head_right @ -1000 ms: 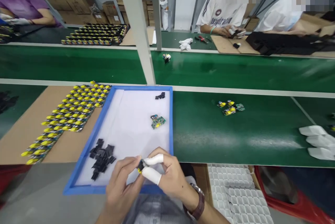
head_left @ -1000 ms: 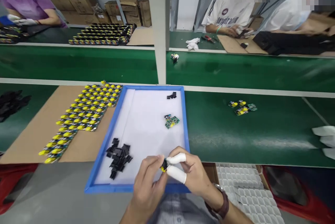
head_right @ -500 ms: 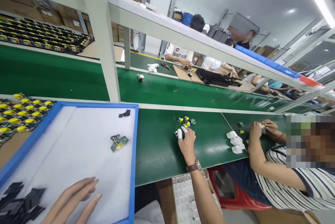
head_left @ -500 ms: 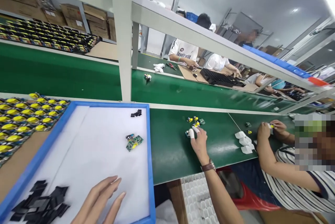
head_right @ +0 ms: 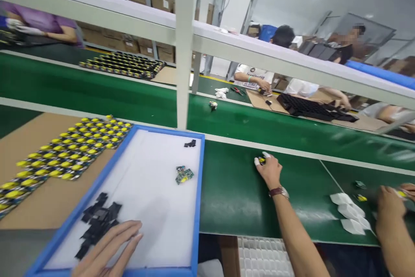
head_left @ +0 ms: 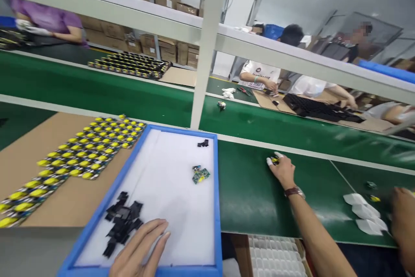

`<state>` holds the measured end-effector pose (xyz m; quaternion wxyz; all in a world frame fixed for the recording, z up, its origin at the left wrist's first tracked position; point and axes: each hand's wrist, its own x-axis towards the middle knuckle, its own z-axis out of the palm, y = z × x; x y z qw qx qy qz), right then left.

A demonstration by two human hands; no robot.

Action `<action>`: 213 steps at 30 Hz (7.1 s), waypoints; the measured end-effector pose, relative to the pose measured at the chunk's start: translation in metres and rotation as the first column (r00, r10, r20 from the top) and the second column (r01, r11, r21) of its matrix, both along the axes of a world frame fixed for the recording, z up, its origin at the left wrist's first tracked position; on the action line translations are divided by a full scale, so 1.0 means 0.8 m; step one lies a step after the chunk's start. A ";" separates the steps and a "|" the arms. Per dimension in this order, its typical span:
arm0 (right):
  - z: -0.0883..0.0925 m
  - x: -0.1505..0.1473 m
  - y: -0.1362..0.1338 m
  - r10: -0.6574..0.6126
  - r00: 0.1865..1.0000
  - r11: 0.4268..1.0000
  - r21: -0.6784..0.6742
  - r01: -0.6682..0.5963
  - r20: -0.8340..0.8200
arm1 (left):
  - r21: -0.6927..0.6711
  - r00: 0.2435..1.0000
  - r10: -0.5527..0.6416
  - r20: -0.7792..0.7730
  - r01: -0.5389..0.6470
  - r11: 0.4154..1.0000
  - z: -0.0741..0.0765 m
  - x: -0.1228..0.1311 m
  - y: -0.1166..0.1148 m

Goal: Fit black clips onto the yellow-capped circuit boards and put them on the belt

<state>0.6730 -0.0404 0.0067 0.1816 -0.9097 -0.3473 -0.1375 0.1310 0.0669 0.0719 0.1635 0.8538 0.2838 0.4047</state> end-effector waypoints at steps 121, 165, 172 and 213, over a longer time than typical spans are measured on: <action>0.071 -0.398 0.027 0.702 0.058 0.710 0.704 0.024 -0.710 | -0.860 0.941 -0.071 0.331 0.332 0.387 0.021 0.041 -0.004; 0.079 -0.416 0.017 0.724 0.033 0.689 0.725 -0.011 -0.689 | -0.580 0.997 -0.037 0.067 0.069 0.812 0.020 0.068 -0.031; 0.071 -0.422 0.017 0.721 0.047 0.689 0.723 0.054 -0.691 | -0.305 0.996 -0.040 0.079 0.062 0.950 0.001 0.068 -0.037; 0.103 -0.421 0.013 0.812 0.325 0.579 0.738 -0.347 -0.484 | -0.798 0.910 -0.026 0.414 0.376 0.472 0.015 0.050 -0.016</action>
